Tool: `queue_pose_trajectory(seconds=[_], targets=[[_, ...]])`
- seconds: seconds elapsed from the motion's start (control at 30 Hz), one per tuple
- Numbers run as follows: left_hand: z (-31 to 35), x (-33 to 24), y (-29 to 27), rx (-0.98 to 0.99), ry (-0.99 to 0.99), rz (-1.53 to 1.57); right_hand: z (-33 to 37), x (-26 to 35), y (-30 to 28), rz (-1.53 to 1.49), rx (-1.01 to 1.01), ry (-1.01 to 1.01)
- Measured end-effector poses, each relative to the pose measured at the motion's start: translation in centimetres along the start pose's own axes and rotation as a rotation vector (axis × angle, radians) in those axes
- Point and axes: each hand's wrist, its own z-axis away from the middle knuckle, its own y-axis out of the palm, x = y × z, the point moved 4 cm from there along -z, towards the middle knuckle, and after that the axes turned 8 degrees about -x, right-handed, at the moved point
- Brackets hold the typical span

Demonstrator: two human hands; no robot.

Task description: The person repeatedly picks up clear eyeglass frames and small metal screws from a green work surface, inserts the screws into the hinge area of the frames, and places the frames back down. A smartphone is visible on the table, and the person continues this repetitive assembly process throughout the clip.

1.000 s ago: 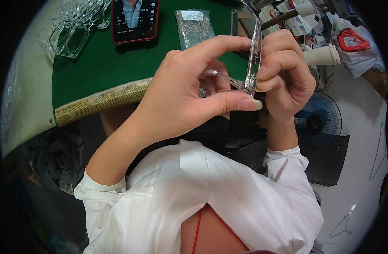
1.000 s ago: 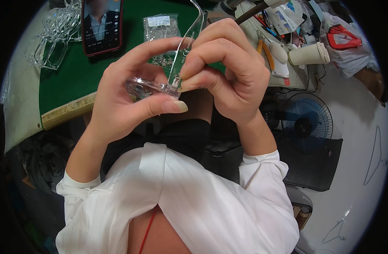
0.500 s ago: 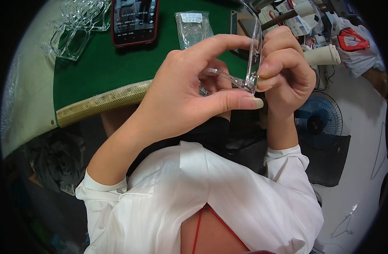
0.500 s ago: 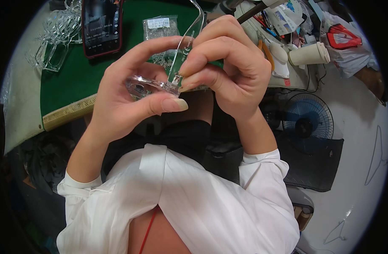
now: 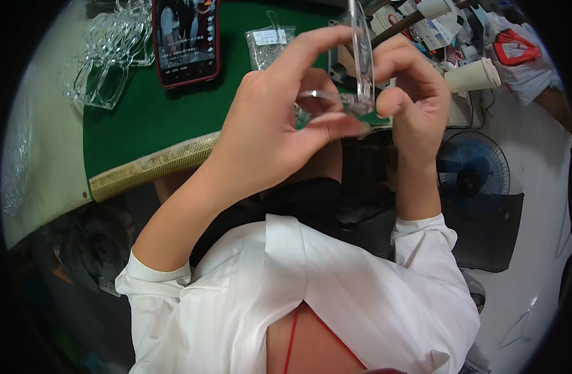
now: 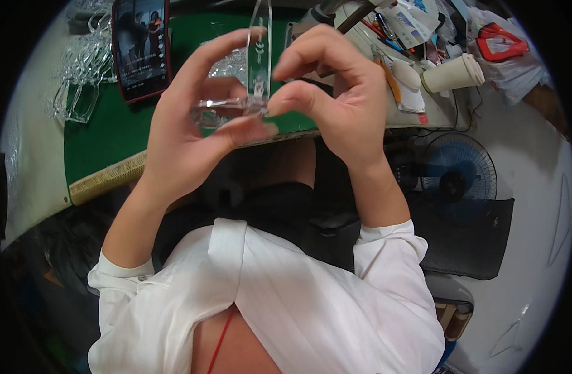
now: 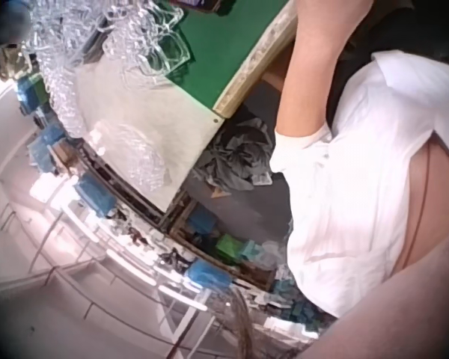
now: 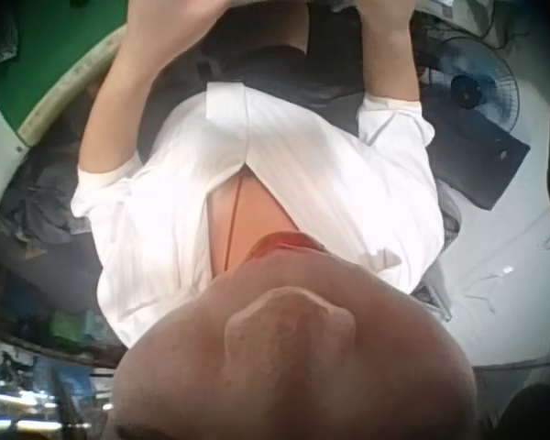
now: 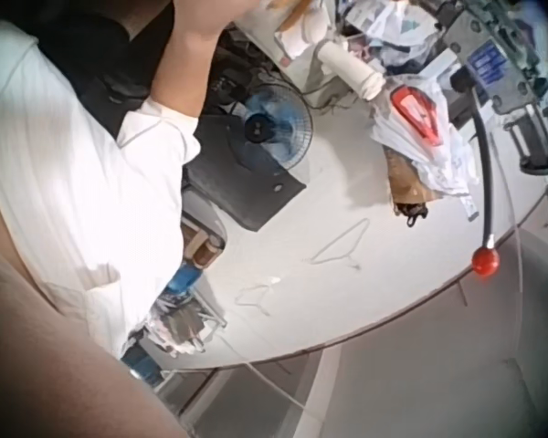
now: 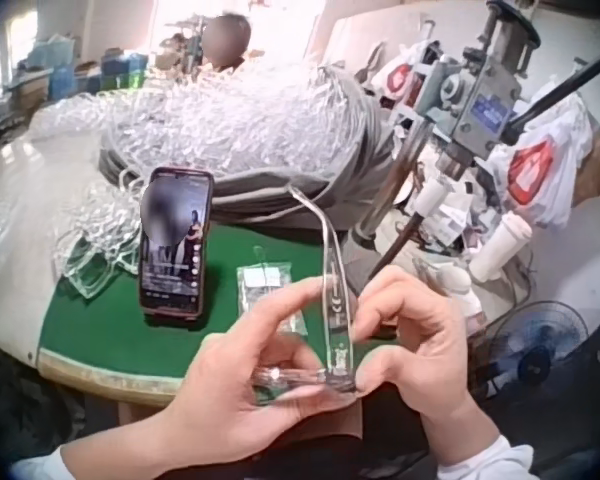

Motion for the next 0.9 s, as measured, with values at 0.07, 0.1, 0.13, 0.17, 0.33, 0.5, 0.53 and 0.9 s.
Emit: queue_pose_trajectory(seconds=[0.07,0.1,0.13,0.17,0.33,0.5,0.53,0.9], targets=[[-1.1,0.4,0.7,-0.050,0.032,0.005,0.7,-0.4,0.4,-0.171,-0.062,0.179],[-1.7,0.5,1.2,-0.056,0.040,0.016,0.8,-0.5,0.3,-0.225,-0.093,0.251],[-2.3,0.7,1.8,-0.063,0.040,0.014,0.7,-0.5,-0.1,-0.205,-0.124,0.268],[-2.9,1.1,2.4,-0.068,0.044,0.013,0.4,-0.4,-0.5,-0.211,-0.149,0.283],[-5.8,3.8,5.8,-0.054,0.119,0.193,-1.6,-1.4,-4.9,-0.134,-0.290,0.265],[-9.2,4.6,8.9,-0.049,0.144,0.151,-2.9,-2.8,-9.4,-0.037,-0.372,0.232],[-9.8,4.9,9.4,-0.043,0.131,0.152,-2.9,-3.0,-10.3,-0.001,-0.422,0.219],[-12.7,5.0,11.6,-0.078,0.097,0.148,-8.8,6.5,-19.6,-0.071,-0.605,-0.382]])
